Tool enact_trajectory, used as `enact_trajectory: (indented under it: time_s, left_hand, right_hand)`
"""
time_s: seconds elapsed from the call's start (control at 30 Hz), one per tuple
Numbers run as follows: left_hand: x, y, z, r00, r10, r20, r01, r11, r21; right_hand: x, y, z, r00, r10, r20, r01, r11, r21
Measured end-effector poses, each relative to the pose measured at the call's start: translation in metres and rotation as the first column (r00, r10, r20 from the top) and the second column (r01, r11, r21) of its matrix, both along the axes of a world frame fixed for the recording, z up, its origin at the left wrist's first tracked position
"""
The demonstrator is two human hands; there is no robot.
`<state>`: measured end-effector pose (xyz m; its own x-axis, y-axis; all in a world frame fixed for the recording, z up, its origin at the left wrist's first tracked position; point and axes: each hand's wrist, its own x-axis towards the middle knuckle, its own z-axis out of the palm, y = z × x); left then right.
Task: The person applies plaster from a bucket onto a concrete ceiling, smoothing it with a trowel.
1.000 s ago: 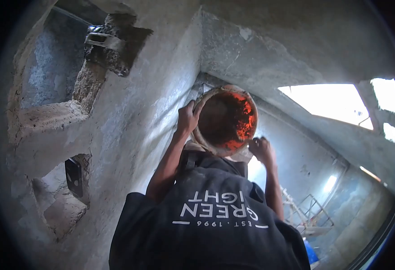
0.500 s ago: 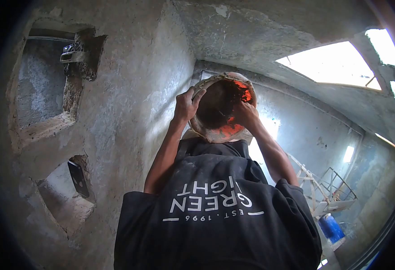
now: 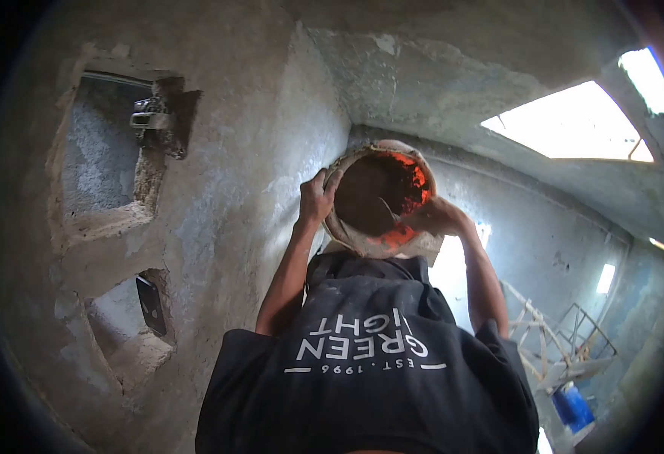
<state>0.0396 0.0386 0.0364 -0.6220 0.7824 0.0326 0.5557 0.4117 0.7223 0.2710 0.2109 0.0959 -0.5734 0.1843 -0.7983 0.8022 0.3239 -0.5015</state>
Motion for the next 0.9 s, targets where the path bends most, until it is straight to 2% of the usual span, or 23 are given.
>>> enact_trajectory:
  time_s: [0.03,0.07,0.1,0.13,0.17,0.2,0.23,0.27,0.3,0.33,0.37,0.4,0.47,0.53,0.6,0.67,0.73,0.8,0.83,0.87,0.9]
  left_hand:
    - [-0.003,-0.002,0.009,0.999,0.031,0.033,-0.031,0.999,-0.007]
    - [-0.007,-0.005,0.006,0.999,0.050,0.018,-0.051,0.999,0.012]
    - [-0.013,-0.010,-0.004,0.996,0.088,0.014,-0.088,0.996,0.027]
    - [-0.018,-0.017,-0.012,0.992,0.123,0.013,-0.124,0.991,0.042]
    - [-0.021,-0.023,-0.017,0.984,0.172,0.047,-0.173,0.985,0.009]
    - [-0.024,-0.028,-0.021,0.972,0.220,0.081,-0.219,0.976,-0.015]
    - [-0.024,-0.035,-0.028,0.964,0.247,0.099,-0.247,0.969,-0.013]
    - [-0.026,-0.038,-0.033,0.956,0.270,0.115,-0.273,0.962,0.004]
    - [-0.028,-0.040,-0.029,0.951,0.266,0.157,-0.276,0.960,0.039]
    - [-0.029,-0.042,-0.023,0.918,0.308,0.251,-0.300,0.951,-0.070]
    - [-0.031,-0.051,-0.047,0.932,0.329,0.153,-0.321,0.944,-0.076]
    - [-0.032,-0.049,-0.044,0.943,0.327,-0.068,-0.319,0.942,0.108]
    - [-0.029,-0.054,-0.030,0.932,0.359,0.051,-0.358,0.933,-0.035]
    - [-0.032,-0.054,-0.042,0.921,0.385,0.068,-0.390,0.914,0.111]
    - [-0.031,-0.064,-0.064,0.874,0.430,0.227,-0.424,0.902,-0.080]
    - [-0.030,-0.063,-0.066,0.878,0.437,0.198,-0.458,0.886,0.077]
    - [-0.036,-0.060,-0.041,0.884,0.422,0.201,-0.435,0.900,0.024]
    - [-0.037,-0.057,-0.035,0.885,0.441,0.150,-0.454,0.888,0.065]
    - [-0.037,-0.059,-0.042,0.848,0.456,0.269,-0.466,0.884,-0.029]
    - [-0.038,-0.058,-0.045,0.851,0.446,0.276,-0.461,0.887,-0.013]
    - [-0.039,-0.058,-0.046,0.854,0.451,0.258,-0.469,0.883,0.009]
  right_hand:
    - [0.015,0.003,0.000,0.988,-0.023,-0.151,0.021,1.000,-0.015]
    - [0.023,0.007,0.004,0.974,-0.128,-0.189,0.103,0.985,-0.138]
    - [0.028,0.009,-0.001,0.961,-0.100,-0.259,0.074,0.991,-0.111]
    - [0.027,0.007,0.010,0.949,-0.212,-0.231,0.176,0.970,-0.170]
    - [0.025,0.010,0.016,0.944,-0.256,-0.208,0.197,0.943,-0.268]
    - [0.026,0.011,0.018,0.915,-0.287,-0.284,0.204,0.936,-0.288]
    - [0.025,0.014,0.017,0.919,-0.201,-0.340,0.145,0.972,-0.185]
    - [0.022,0.017,0.016,0.928,-0.301,-0.219,0.272,0.950,-0.153]
    - [0.013,0.027,0.028,0.902,-0.219,-0.373,0.201,0.976,-0.087]
    - [-0.007,0.037,0.067,0.927,-0.054,-0.370,0.115,0.983,0.143]
    - [-0.016,0.053,0.090,0.885,-0.077,-0.458,0.193,0.958,0.211]
    - [-0.030,0.057,0.102,0.831,-0.105,-0.547,0.271,0.934,0.232]
    - [-0.051,0.093,0.126,0.825,-0.104,-0.556,0.341,0.876,0.342]
    - [-0.083,0.121,0.185,0.843,0.081,-0.531,0.332,0.699,0.633]
    - [-0.112,0.152,0.242,0.844,0.031,-0.536,0.383,0.664,0.642]
    - [-0.148,0.169,0.303,0.747,0.013,-0.664,0.485,0.674,0.558]
    - [-0.167,0.208,0.337,0.617,0.524,-0.587,0.385,0.449,0.806]
    - [-0.208,0.196,0.394,0.671,0.206,-0.712,0.493,0.593,0.636]
    - [-0.223,0.205,0.413,0.676,0.298,-0.674,0.465,0.537,0.704]
    - [-0.234,0.215,0.431,0.679,0.381,-0.627,0.439,0.473,0.764]
    - [-0.245,0.220,0.446,0.682,0.387,-0.621,0.442,0.459,0.771]
